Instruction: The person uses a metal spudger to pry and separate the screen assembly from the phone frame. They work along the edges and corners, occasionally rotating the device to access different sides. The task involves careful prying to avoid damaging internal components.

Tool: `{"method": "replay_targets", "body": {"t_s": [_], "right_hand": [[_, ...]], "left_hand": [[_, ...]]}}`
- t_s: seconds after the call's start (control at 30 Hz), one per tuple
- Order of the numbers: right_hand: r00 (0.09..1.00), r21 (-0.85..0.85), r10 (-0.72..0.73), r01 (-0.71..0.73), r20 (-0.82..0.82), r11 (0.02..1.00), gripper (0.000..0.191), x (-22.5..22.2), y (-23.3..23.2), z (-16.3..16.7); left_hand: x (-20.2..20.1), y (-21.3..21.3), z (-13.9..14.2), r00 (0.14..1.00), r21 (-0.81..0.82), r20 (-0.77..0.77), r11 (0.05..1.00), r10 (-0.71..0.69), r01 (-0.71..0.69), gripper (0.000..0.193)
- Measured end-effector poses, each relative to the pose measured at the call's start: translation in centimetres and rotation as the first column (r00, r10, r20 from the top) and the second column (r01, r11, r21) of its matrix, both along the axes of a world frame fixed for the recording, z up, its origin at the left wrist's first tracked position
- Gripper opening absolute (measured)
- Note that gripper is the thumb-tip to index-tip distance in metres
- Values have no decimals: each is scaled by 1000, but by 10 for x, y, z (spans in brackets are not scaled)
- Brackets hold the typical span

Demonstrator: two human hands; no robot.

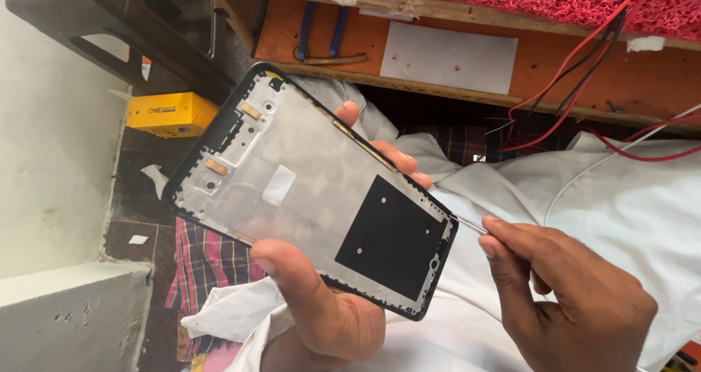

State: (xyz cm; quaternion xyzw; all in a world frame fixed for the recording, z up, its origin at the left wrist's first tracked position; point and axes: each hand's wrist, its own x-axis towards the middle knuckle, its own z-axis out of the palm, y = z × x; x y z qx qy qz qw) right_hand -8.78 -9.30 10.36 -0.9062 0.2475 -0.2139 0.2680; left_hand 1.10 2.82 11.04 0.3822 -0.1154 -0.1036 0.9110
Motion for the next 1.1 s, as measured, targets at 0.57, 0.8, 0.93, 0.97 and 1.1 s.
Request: {"method": "replay_targets", "body": {"t_s": [0.57,0.8,0.93,0.97,1.1], "right_hand": [[999,25,46,-46,-3,999,19,-4,-5,4],[999,48,34,-34,14,998,22,-4,7,9],[998,70,34,-38,50,997,22,0,8,7],[998,52,46,-48,47,997,21,1,8,7],[994,-12,86,-86,65,996,16,2,6,7]], "left_hand": [[-2,-5,6,1000,14,-1,1000,9,-9,108],[-3,7,8,998,-83,-7,994,-65,65,107],[-2,4,8,1000,-42,-28,999,1,-2,109],[-1,3,9,1000,-21,-20,1000,0,-1,110],[-2,2,10,1000,29,-10,1000,6,-6,112]]}}
